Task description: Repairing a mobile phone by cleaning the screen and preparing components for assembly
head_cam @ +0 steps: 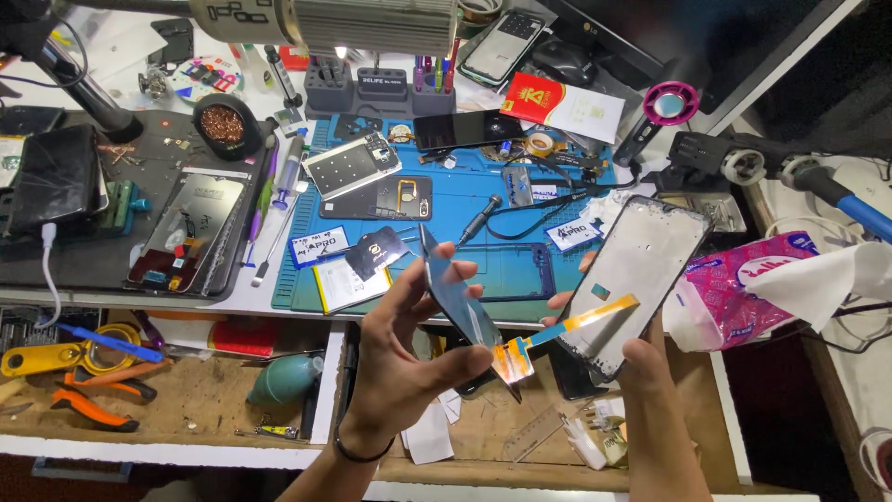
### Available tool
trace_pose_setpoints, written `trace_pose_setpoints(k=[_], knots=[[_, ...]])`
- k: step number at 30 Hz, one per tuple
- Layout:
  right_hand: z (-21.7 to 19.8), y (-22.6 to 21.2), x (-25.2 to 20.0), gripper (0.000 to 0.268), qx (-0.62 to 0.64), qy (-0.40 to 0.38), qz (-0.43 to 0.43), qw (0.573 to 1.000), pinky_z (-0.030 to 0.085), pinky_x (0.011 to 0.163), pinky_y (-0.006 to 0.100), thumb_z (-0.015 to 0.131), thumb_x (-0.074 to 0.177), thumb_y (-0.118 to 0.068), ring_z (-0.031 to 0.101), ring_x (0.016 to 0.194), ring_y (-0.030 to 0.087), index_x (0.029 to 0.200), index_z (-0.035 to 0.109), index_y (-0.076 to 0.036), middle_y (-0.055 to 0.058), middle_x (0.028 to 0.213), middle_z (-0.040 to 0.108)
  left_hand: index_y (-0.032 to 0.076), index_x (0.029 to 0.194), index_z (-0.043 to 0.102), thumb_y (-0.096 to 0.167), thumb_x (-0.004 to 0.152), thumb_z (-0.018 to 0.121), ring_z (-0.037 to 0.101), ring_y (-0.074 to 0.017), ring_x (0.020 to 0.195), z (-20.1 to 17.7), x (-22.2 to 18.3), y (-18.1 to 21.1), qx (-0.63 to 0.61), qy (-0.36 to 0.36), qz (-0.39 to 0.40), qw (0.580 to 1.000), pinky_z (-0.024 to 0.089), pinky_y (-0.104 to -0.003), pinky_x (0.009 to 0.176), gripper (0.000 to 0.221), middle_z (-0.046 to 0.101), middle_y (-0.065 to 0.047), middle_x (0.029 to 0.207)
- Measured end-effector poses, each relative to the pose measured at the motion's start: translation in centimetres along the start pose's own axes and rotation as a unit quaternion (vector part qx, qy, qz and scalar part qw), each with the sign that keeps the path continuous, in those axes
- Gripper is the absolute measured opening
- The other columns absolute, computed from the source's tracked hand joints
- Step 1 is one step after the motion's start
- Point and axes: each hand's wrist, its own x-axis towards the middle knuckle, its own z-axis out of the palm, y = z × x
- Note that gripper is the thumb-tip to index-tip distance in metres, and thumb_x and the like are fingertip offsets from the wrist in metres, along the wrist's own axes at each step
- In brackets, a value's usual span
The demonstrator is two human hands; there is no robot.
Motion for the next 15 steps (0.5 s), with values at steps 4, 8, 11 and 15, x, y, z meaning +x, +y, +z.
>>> trace_pose_setpoints(k=[4, 8, 11, 15], knots=[[-0.2, -0.4, -0.2, 0.097, 0.043, -0.029, 0.019, 0.999, 0.066, 0.086, 0.055, 0.093, 0.084, -0.042, 0.068, 0.116, 0.038, 0.147, 0.032, -0.001, 0.011, 0.144, 0.038, 0.003, 0.148, 0.048, 0.033, 0.069, 0.088, 0.075, -0.0237, 0.113, 0.7, -0.3, 1.2, 0.073, 0.031, -0.017, 0.997, 0.061, -0.032, 0.098, 0.094, 0.071, -0.013, 0.130], [0.5, -0.7, -0.4, 0.091, 0.028, -0.031, -0.016, 0.999, 0.067, 0.080, 0.050, 0.087, 0.090, -0.040, 0.067, 0.118, 0.042, 0.150, 0.030, -0.002, 0.015, 0.145, 0.037, 0.006, 0.146, 0.050, 0.035, 0.064, 0.089, 0.077, -0.0227, 0.116, 0.8, -0.2, 2.5, 0.145, 0.032, -0.041, 0.988, 0.062, -0.032, 0.098, 0.096, 0.073, -0.010, 0.130], [0.4, -0.6, -0.5, 0.089, 0.026, -0.034, -0.006, 0.999, 0.065, 0.090, 0.057, 0.088, 0.090, -0.038, 0.065, 0.119, 0.046, 0.149, 0.032, -0.002, 0.016, 0.144, 0.035, 0.009, 0.146, 0.050, 0.034, 0.063, 0.090, 0.078, -0.0226, 0.115, 0.8, 0.0, 2.9, 0.168, 0.020, -0.055, 0.984, 0.063, -0.033, 0.098, 0.096, 0.074, -0.009, 0.129], [0.0, -0.5, -0.6, 0.091, 0.001, -0.033, -0.014, 0.999, 0.062, 0.099, 0.064, 0.089, 0.089, -0.040, 0.061, 0.124, 0.052, 0.152, 0.034, -0.006, 0.018, 0.148, 0.036, 0.012, 0.147, 0.051, 0.037, 0.061, 0.090, 0.079, -0.0224, 0.114, 1.2, 0.3, 3.3, 0.188, 0.010, -0.076, 0.979, 0.064, -0.033, 0.096, 0.097, 0.071, -0.011, 0.137]])
